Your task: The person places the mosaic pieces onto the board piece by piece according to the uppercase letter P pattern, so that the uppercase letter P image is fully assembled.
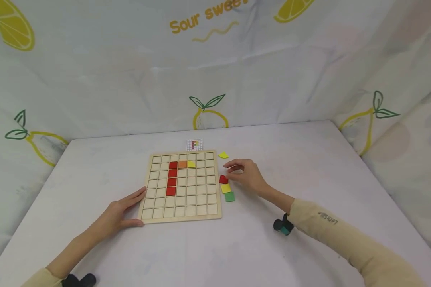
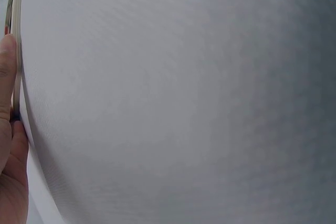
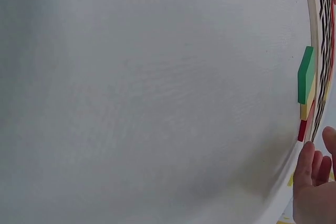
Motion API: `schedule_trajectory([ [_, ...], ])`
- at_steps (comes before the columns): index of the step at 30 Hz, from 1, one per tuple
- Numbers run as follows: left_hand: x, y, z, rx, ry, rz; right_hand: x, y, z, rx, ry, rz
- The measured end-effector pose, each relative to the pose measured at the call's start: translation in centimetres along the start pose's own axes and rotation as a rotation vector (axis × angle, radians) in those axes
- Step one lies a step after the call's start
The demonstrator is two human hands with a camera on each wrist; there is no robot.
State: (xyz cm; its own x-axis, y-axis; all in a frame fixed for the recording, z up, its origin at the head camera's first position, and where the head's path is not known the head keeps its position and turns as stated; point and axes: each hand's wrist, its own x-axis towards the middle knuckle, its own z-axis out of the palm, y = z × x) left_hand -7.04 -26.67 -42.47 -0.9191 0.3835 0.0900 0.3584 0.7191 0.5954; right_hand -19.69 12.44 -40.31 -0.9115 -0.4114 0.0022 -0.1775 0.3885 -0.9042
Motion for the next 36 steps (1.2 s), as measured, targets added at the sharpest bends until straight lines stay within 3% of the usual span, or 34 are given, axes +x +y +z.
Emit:
schedule_trajectory([
  [18, 0.3, -0.1, 0.0, -0.005, -0.001, 0.021, 0.5, 0.3, 0.3, -0.084, -0.003, -0.043],
  [25, 0.2, 0.1, -0.3, 0.028, 0.014, 0.028, 0.2, 0.5, 0.1, 0.002, -0.072, -0.010],
  [32, 0.0, 0.0, -0.1, 0.010, 0.000, 0.016, 0.5, 0.6, 0.3, -0.111, -0.037, -0.054],
  [36, 0.0, 0.0, 0.0, 0.003, -0.004, 0.009, 0.9, 0.7, -0.2, -0.146, -0.043, -0.036],
])
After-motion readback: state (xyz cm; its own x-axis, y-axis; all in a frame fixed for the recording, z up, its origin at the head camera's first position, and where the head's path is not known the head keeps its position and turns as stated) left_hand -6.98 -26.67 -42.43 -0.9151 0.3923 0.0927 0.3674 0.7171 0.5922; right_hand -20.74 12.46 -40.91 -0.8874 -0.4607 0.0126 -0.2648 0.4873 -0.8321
